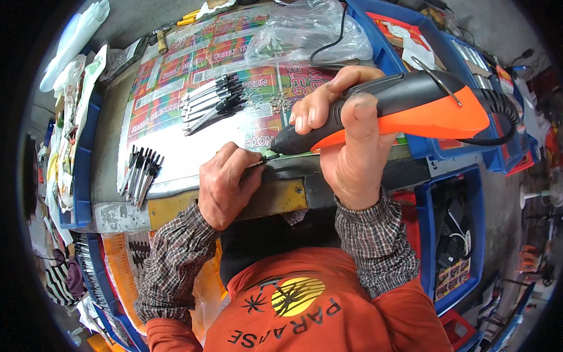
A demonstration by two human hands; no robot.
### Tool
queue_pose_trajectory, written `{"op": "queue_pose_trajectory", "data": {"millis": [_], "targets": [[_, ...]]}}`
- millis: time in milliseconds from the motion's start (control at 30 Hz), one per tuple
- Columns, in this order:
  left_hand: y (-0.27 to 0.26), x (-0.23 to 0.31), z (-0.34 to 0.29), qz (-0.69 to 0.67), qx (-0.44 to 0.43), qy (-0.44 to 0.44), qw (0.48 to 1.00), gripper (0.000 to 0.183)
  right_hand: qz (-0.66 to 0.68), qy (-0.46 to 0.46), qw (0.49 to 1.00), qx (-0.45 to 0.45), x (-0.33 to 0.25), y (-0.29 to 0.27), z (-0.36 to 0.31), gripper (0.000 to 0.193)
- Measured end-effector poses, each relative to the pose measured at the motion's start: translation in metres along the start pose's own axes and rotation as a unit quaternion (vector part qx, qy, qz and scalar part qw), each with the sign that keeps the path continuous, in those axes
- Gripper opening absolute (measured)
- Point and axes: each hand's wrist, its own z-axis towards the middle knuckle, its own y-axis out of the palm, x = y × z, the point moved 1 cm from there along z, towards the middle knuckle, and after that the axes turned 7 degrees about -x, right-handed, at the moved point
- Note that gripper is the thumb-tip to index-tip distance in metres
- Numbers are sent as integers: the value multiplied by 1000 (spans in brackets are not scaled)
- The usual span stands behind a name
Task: The person assembles small electronic components by driving screws into them with an electric screwdriver.
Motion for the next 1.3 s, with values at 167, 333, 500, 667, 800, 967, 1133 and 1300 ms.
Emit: {"op": "queue_pose_trajectory", "data": {"millis": [167, 333, 500, 667, 800, 967, 1133, 1300], "targets": [[2, 1, -4, 0, 30, 6, 1000, 21, 9, 3, 1000, -11, -2, 4, -3, 43], [3, 0, -6, 7, 55, 14, 998, 21, 4, 10, 1000, -21, -3, 5, -6, 49], [3, 0, -7, 23, 61, 34, 997, 21, 10, 5, 1000, -19, -5, 6, -7, 50], [1, 4, -6, 28, 66, 28, 997, 27, 12, 4, 1000, -17, -6, 8, -8, 51], [2, 4, -7, 32, 61, 33, 997, 31, -35, 23, 999, 16, -8, 15, -7, 55], [0, 4, -6, 23, 55, 27, 998, 28, -37, 22, 999, 13, -9, 13, -8, 55], [-1, 3, -7, 8, 40, 13, 999, 27, 1, 7, 1000, -11, -11, 5, -8, 51], [-1, 5, -9, 12, 32, 16, 999, 25, 0, 9, 1000, -13, -13, 4, -9, 49]]}}
